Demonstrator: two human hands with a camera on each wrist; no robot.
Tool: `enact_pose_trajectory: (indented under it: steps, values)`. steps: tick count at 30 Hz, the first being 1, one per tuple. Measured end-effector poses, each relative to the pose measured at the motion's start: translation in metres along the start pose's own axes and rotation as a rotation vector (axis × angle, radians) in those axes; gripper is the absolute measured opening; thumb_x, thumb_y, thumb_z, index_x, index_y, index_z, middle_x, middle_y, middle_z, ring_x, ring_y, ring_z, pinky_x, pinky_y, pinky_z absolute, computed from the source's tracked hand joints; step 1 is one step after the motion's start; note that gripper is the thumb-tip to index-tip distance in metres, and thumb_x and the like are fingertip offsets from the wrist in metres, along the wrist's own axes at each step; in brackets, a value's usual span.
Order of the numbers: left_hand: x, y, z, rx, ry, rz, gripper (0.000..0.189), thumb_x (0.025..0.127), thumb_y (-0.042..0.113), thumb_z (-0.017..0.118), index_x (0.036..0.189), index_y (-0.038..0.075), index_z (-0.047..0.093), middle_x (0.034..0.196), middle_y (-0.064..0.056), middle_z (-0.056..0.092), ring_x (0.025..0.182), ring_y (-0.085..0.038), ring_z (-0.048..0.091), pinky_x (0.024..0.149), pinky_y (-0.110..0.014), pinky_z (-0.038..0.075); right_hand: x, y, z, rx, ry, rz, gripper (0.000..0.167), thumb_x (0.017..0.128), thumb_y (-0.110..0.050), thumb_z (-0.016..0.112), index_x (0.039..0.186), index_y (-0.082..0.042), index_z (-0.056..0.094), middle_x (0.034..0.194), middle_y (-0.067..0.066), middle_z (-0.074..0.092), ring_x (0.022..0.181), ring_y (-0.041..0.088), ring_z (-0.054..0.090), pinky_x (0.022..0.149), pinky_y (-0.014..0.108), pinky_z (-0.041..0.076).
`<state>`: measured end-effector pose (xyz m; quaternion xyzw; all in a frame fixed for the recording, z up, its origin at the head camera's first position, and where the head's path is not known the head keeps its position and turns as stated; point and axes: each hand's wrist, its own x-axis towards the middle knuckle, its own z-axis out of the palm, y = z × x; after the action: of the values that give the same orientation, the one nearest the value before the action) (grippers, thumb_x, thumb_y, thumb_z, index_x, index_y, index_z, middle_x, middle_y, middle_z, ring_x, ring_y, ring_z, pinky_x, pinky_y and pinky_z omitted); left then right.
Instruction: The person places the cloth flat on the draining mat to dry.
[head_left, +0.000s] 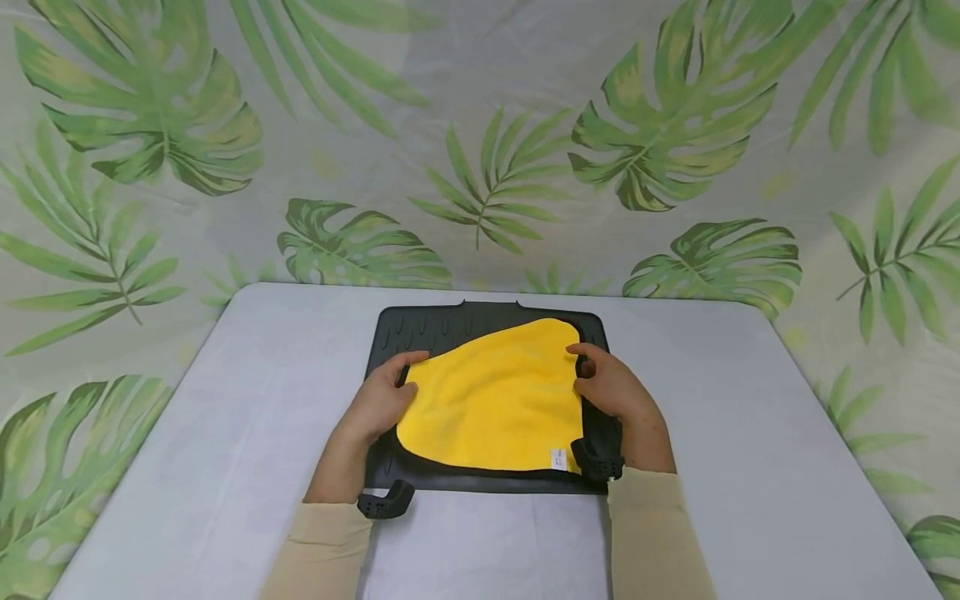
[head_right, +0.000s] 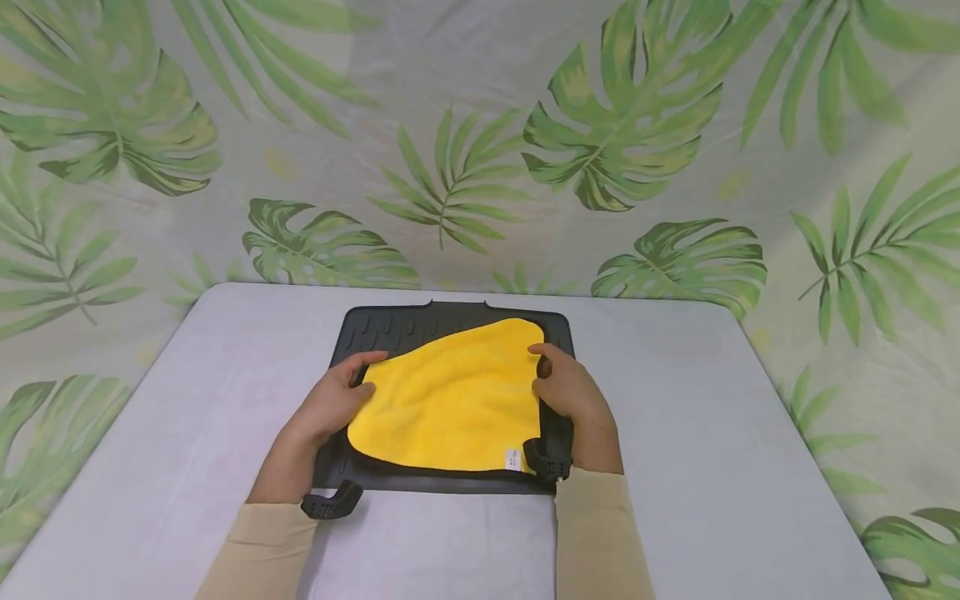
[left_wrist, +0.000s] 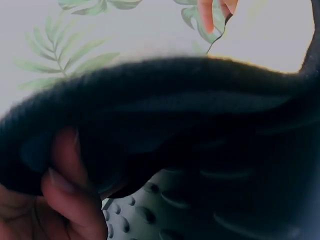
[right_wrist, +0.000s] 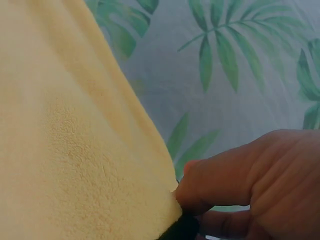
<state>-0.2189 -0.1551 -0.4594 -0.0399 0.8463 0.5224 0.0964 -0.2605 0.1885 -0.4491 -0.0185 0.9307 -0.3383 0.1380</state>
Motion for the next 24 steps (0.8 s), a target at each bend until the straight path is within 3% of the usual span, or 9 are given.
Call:
enact_pose_trajectory:
  steps: [6, 9, 11, 13, 16, 18, 21, 24]
  values:
    - [-0.0024, 0.004, -0.0001, -0.02, -0.024, 0.013, 0.06, 0.099, 0.002, 0.047, 0.152, 0.029, 0.047, 0.158, -0.011, 0.044, 0.059, -0.018, 0.059, 0.062, -0.027, 0.051, 0.0007, -0.0024, 0.001, 0.04, -0.003, 0.025, 0.062, 0.093, -0.005, 0.053, 0.153, -0.015, 0.044, 0.149, 0.026, 0.049, 0.051, 0.017, 0.034, 0.052, 0.029, 0.037]
    - [-0.0039, 0.0061, -0.0012, -0.031, -0.036, 0.024, 0.065, 0.097, -0.001, 0.047, 0.153, 0.032, 0.045, 0.16, -0.011, 0.041, 0.058, -0.019, 0.058, 0.061, -0.027, 0.051, 0.0007, -0.0031, 0.0008, 0.035, -0.002, 0.044, 0.063, 0.092, -0.004, 0.052, 0.153, -0.015, 0.044, 0.151, 0.025, 0.048, 0.053, 0.02, 0.036, 0.052, 0.03, 0.038]
    - [-0.0047, 0.0073, -0.0021, -0.026, -0.048, 0.038, 0.068, 0.097, -0.003, 0.046, 0.155, 0.033, 0.043, 0.161, -0.012, 0.039, 0.057, -0.019, 0.058, 0.061, -0.028, 0.051, 0.0003, -0.0033, 0.0004, 0.015, 0.003, 0.051, 0.062, 0.093, -0.005, 0.052, 0.154, -0.015, 0.044, 0.154, 0.024, 0.046, 0.066, 0.025, 0.048, 0.061, 0.033, 0.044]
    - [-0.0055, 0.0083, -0.003, -0.022, -0.063, 0.044, 0.072, 0.095, -0.004, 0.047, 0.156, 0.033, 0.041, 0.162, -0.012, 0.038, 0.058, -0.019, 0.058, 0.062, -0.028, 0.051, -0.0001, -0.0029, 0.0002, -0.005, 0.002, 0.055, 0.062, 0.094, -0.006, 0.053, 0.154, -0.013, 0.043, 0.158, 0.024, 0.042, 0.089, 0.033, 0.056, 0.074, 0.039, 0.048]
    - [-0.0064, 0.0088, -0.0042, -0.008, -0.096, 0.049, 0.076, 0.093, -0.006, 0.048, 0.158, 0.033, 0.038, 0.162, -0.013, 0.038, 0.059, -0.019, 0.059, 0.063, -0.028, 0.051, -0.001, -0.0023, 0.0, -0.027, -0.001, 0.063, 0.061, 0.095, -0.008, 0.053, 0.155, -0.012, 0.042, 0.161, 0.024, 0.037, 0.12, 0.039, 0.049, 0.093, 0.048, 0.046]
    - [-0.0069, 0.0086, -0.0051, 0.003, -0.111, 0.047, 0.077, 0.092, -0.006, 0.048, 0.158, 0.031, 0.037, 0.162, -0.013, 0.039, 0.062, -0.023, 0.061, 0.064, -0.029, 0.052, -0.0012, -0.0018, 0.0, -0.023, -0.007, 0.071, 0.061, 0.095, -0.008, 0.053, 0.155, -0.011, 0.041, 0.162, 0.024, 0.036, 0.124, 0.04, 0.048, 0.1, 0.053, 0.046]
    - [-0.0071, 0.0081, -0.0063, 0.056, -0.092, 0.049, 0.073, 0.094, 0.0, 0.053, 0.16, 0.028, 0.036, 0.162, -0.014, 0.04, 0.09, -0.031, 0.07, 0.077, -0.036, 0.057, -0.0012, -0.0019, -0.0002, -0.027, 0.003, 0.078, 0.06, 0.096, -0.009, 0.053, 0.155, -0.011, 0.043, 0.161, 0.024, 0.037, 0.127, 0.041, 0.048, 0.107, 0.057, 0.044]
    - [-0.0069, 0.0074, -0.0071, 0.096, -0.048, 0.03, 0.071, 0.099, 0.016, 0.061, 0.162, 0.024, 0.031, 0.16, -0.017, 0.042, 0.128, -0.037, 0.061, 0.097, -0.049, 0.056, -0.0016, -0.0019, -0.0011, -0.043, 0.016, 0.061, 0.055, 0.098, -0.011, 0.052, 0.153, -0.009, 0.045, 0.159, 0.025, 0.04, 0.123, 0.04, 0.049, 0.102, 0.054, 0.047]
